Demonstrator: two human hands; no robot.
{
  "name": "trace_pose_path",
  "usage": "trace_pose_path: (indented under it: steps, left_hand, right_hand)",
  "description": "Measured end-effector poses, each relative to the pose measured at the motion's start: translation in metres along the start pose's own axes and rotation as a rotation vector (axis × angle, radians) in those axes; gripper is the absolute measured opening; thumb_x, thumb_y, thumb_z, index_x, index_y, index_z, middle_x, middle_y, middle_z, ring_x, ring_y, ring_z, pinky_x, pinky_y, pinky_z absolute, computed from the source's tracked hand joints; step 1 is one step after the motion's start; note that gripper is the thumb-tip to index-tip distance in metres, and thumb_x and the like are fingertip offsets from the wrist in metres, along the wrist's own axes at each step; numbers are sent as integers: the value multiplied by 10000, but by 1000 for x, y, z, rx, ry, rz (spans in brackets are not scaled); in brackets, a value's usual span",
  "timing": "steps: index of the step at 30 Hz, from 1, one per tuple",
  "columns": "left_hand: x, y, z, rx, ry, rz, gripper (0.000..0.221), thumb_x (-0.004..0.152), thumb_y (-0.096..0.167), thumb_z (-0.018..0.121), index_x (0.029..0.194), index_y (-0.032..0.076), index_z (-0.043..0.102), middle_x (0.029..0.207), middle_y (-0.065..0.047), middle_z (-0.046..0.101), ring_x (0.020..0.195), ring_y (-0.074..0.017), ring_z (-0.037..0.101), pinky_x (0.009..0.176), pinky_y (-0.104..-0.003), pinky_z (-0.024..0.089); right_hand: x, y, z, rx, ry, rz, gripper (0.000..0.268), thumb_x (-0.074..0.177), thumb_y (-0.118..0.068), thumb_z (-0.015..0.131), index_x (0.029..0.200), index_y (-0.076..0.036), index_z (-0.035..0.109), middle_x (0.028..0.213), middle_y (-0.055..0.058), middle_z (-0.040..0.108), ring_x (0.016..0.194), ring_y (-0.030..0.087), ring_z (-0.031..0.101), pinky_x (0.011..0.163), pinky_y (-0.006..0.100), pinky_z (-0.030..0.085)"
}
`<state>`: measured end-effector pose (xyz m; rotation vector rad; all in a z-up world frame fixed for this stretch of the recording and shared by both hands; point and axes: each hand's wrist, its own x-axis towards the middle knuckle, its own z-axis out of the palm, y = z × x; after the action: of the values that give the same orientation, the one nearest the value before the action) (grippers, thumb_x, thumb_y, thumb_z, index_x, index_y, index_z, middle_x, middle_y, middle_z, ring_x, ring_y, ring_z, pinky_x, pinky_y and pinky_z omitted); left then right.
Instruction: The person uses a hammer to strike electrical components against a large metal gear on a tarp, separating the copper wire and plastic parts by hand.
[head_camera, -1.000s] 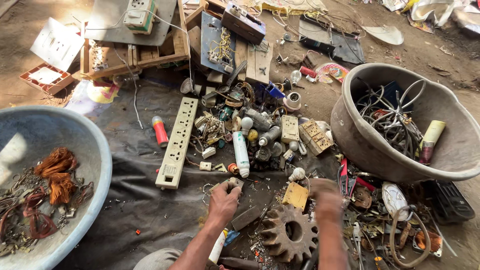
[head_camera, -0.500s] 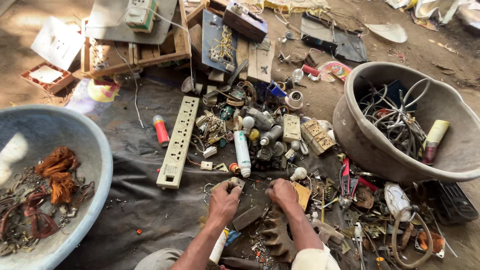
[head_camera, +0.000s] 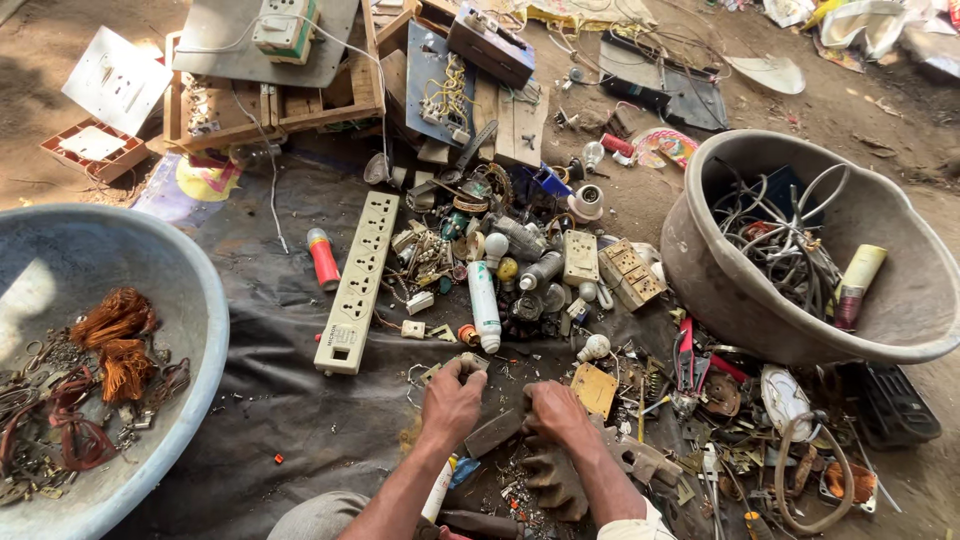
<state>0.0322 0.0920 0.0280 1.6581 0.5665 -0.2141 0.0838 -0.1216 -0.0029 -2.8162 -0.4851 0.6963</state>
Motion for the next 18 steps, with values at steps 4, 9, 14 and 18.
trace_pose_path:
  steps: [4,9,14,18]
  left_hand:
    - [8,-3,-6,-36,49,-31,255,912,267,643,1066,87,739,928,-49,754,801,-150,695,753,-334,582]
    - [13,1,-16,-165,99,-96,185,927,219,643,1024,82,721,918,-46,726,763,-151,668,713,-332,599]
    - [12,14,-30,-222,207,-174,166,941,194,631,1029,79,714,896,-54,704,741,-166,638,665,-342,571]
    - [7,22,-36,-310,304,-165,164,939,198,634,1003,63,702,855,-72,692,676,-167,643,604,-347,563]
  right_hand:
    - [0,-3,-2,40,-62,33,181,719,-105,867,848,-57,751,891,107,748,833,260,718,760,431,575]
    - [0,2,-18,13,-174,-3,136,854,-248,787,877,-114,777,902,56,765,808,179,702,764,377,580]
    - [-29,41,-66,376,-19,305,251,856,-334,775,935,-95,773,936,41,759,875,165,684,817,367,595]
    - [-89,119,-103,1527,1483,451,161,958,17,552,1037,-29,685,994,145,747,810,178,769,806,266,639]
